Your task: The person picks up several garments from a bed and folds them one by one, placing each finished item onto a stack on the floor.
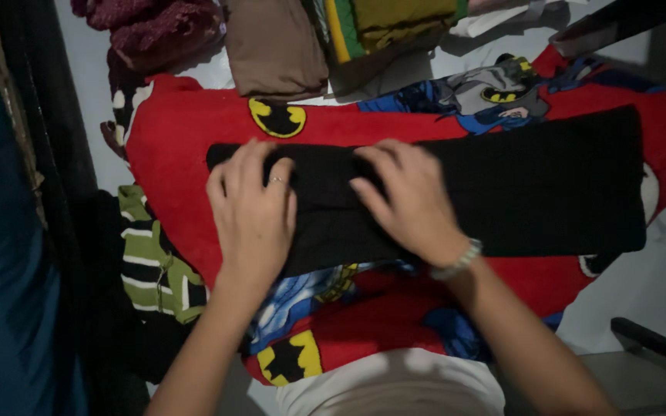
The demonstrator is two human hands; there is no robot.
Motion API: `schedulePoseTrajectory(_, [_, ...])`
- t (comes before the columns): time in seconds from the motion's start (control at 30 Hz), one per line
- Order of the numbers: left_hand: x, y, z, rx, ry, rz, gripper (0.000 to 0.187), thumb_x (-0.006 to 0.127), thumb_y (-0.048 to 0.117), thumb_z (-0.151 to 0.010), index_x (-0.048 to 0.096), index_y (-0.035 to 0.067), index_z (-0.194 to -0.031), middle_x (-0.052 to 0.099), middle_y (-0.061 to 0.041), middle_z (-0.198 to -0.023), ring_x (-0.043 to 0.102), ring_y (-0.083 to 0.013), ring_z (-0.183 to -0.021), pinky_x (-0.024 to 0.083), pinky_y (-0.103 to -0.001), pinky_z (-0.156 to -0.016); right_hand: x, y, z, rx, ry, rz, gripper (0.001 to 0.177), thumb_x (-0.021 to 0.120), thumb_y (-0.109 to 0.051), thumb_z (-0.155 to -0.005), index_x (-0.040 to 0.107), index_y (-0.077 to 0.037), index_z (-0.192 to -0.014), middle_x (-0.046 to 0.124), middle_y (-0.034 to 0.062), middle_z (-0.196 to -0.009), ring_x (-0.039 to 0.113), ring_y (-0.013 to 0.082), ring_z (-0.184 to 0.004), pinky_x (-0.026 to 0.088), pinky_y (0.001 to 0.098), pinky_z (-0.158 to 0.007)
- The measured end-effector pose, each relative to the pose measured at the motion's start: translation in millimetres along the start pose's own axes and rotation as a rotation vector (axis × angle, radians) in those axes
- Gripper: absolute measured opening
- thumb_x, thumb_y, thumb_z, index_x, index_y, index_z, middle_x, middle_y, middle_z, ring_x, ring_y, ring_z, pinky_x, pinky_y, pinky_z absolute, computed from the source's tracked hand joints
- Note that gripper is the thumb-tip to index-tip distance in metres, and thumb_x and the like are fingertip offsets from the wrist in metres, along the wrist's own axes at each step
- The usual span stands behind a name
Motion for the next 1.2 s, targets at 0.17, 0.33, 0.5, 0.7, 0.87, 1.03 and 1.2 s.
schedulePoseTrajectory(0.17, [23.2, 16.5, -0.5, 0.173, -0.036, -0.071, 0.053, 0.069, 0.03, -0.098, 0.058, 0.016, -0.147, 0.044, -0.014, -0.16, 0.036, -0.0356, -0.152, 0.021, -0.063, -0.122, -58.5, 80.2, 42.4, 0.225, 0.055, 0.377, 0.051, 0.07, -0.034, -0.1, 0.06, -0.02, -0.148, 0.032, 0.0244, -0.165, 0.025, 0.0454, -0.155, 0.017, 0.0704, -0.119])
schedulePoseTrajectory(0.33, [49.5, -0.4, 0.1, 0.158, -0.154, -0.176, 0.066, 0.06, 0.044, -0.101, 0.041, 0.023, -0.161, 0.031, -0.015, -0.168, 0.026, -0.0382, -0.155, 0.017, -0.065, -0.123, -99.1, 153.7, 97.5, 0.407, -0.021, 0.711, 0.054, 0.065, -0.04, -0.116, 0.049, -0.027, -0.166, 0.012, 0.0134, -0.181, 0.01, 0.0365, -0.166, 0.011, 0.0656, -0.133])
schedulePoseTrajectory(0.5, [45.0, 10.1, -3.1, 0.123, -0.145, -0.117, 0.066, 0.059, 0.041, -0.1, 0.042, 0.017, -0.16, 0.029, -0.02, -0.167, 0.024, -0.0439, -0.154, 0.014, -0.071, -0.119, -130.3, 165.7, 116.5, 0.539, 0.252, 0.379, 0.059, 0.065, -0.028, -0.106, 0.049, -0.014, -0.161, 0.035, 0.0262, -0.159, 0.029, 0.0427, -0.148, 0.027, 0.0618, -0.119])
schedulePoseTrajectory(0.7, [63.2, 85.7, -11.8, 0.19, -0.197, 0.016, 0.06, 0.051, 0.021, -0.099, 0.041, 0.026, -0.158, 0.031, -0.014, -0.168, 0.029, -0.0398, -0.154, 0.017, -0.07, -0.122, -150.5, 156.9, 133.0, 0.86, 0.342, 0.134, 0.044, 0.073, -0.027, -0.103, 0.059, -0.002, -0.136, 0.063, 0.0177, -0.118, 0.064, 0.0244, -0.095, 0.054, 0.0367, -0.075])
schedulePoseTrajectory(0.87, [113.7, 168.2, -24.5, 0.364, -0.221, 0.403, 0.058, 0.054, 0.026, -0.101, 0.04, 0.019, -0.157, 0.032, -0.017, -0.164, 0.032, -0.0408, -0.15, 0.016, -0.067, -0.118, -151.4, 163.4, 133.6, 0.993, 0.329, -0.088, 0.039, 0.077, -0.028, -0.096, 0.065, 0.0, -0.121, 0.069, 0.0101, -0.088, 0.066, 0.0184, -0.074, 0.051, 0.0296, -0.06])
schedulePoseTrajectory(1.03, [118.4, 173.0, -15.2, 0.266, -0.252, 0.653, 0.057, 0.052, 0.024, -0.106, 0.036, 0.015, -0.16, 0.032, -0.015, -0.17, 0.031, -0.0367, -0.159, 0.016, -0.058, -0.129, -152.1, 154.9, 124.6, 0.713, 0.469, -0.507, 0.035, 0.073, -0.017, -0.101, 0.065, 0.004, -0.128, 0.07, 0.0008, -0.101, 0.066, 0.0072, -0.09, 0.055, 0.0209, -0.077])
schedulePoseTrajectory(1.2, [149.7, 157.8, 4.2, -0.337, -0.42, 2.069, 0.059, 0.055, 0.029, -0.106, 0.035, 0.014, -0.16, 0.035, -0.017, -0.167, 0.037, -0.0295, -0.153, 0.031, -0.045, -0.122, -109.1, 104.1, 110.6, 0.679, 0.373, -0.634, 0.047, 0.072, -0.008, -0.094, 0.059, 0.003, -0.138, 0.063, -0.0007, -0.099, 0.059, 0.0079, -0.086, 0.05, 0.0237, -0.074])
Point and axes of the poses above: each hand's wrist, its own z-axis away from the middle knuckle, its own x-axis out of the palm, y = z × x, the point moved 7 cm from there along -z, towards the middle knuckle
